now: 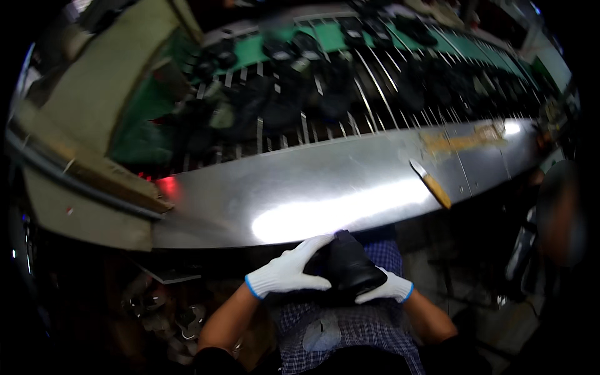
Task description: The person cleans and finishes several black shoes by hand on a conveyor belt, rubbing the surfaces with a small tool and wiping the sides.
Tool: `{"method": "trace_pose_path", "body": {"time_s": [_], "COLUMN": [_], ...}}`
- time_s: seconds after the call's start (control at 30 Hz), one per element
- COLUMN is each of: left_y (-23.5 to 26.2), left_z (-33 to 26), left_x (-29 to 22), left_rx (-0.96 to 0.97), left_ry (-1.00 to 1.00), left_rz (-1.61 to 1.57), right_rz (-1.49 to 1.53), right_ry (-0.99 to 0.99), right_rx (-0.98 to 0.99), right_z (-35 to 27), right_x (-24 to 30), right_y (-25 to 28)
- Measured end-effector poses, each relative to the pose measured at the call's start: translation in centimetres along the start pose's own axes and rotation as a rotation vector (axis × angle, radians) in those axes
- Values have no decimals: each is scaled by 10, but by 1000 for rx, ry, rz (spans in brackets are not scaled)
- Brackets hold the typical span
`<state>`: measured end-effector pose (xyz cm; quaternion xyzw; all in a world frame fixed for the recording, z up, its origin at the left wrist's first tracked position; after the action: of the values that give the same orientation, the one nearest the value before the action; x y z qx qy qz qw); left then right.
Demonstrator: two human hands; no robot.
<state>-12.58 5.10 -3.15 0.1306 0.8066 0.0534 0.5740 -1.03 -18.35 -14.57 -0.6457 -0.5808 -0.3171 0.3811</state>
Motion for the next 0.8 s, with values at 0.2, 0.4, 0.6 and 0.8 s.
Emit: {"method": "trace_pose_path", "body": {"time_s": [0.2,0.4,0.6,0.8], "left_y": [28,12,-11,-38], "left_z": [-16,-40,3,11], "left_x": [-78,-167,-190,-199], "left_rx": [-158,-975,-992,-810], "left_ry": [-216,-888,-939,-991], "left_rz": [-190,544,806,899], "right_rz": [-116,-327,-599,-737], "right_ry": [409,1050,908,98], "right_rx": [9,-908,-1169,-927], "right_z": [18,-75,-102,-140], "right_x": [89,239,261,275], "right_y": [50,53,66,72]}}
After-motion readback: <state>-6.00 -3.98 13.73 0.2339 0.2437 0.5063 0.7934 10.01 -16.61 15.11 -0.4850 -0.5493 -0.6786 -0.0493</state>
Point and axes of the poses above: each hand's wrist, its own z-axis towards the middle knuckle, its own y-axis out of the back of the hand, x = y × z, the point moved 5 cm from there along z, towards the middle knuckle, and after that the axes turned 4 degrees about -y, right-handed, at the moved point
